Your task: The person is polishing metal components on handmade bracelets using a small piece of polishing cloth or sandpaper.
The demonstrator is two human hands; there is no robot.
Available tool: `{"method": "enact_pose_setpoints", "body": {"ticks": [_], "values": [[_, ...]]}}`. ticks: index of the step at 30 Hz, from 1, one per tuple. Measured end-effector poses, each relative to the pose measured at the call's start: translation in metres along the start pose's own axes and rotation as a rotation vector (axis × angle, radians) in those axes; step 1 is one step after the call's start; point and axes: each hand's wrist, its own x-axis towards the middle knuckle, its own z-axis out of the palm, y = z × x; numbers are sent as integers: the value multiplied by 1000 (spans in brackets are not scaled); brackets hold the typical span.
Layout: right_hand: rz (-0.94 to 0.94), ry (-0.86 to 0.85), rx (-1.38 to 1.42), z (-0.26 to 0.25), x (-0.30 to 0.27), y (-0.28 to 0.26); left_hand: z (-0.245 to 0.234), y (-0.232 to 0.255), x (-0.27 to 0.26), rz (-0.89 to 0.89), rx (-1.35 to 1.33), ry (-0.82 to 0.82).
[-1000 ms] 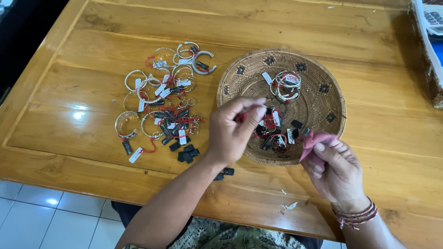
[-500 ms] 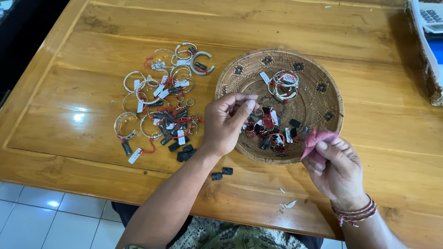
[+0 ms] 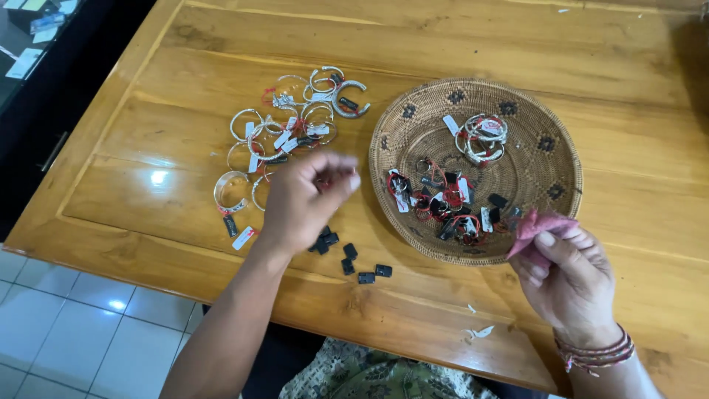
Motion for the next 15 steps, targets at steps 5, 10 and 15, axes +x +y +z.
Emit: {"method": "enact_pose_setpoints", "body": {"ticks": [5, 10, 15], "values": [[-21, 25, -41, -1, -3, 2, 10, -27, -27, 179, 451, -80], [-63, -2, -51, -4, -2, 2, 15, -47, -26, 292, 584, -42], [-89, 14, -72, -1, -3, -4, 16, -56, -19, 357, 765, -101]]}}
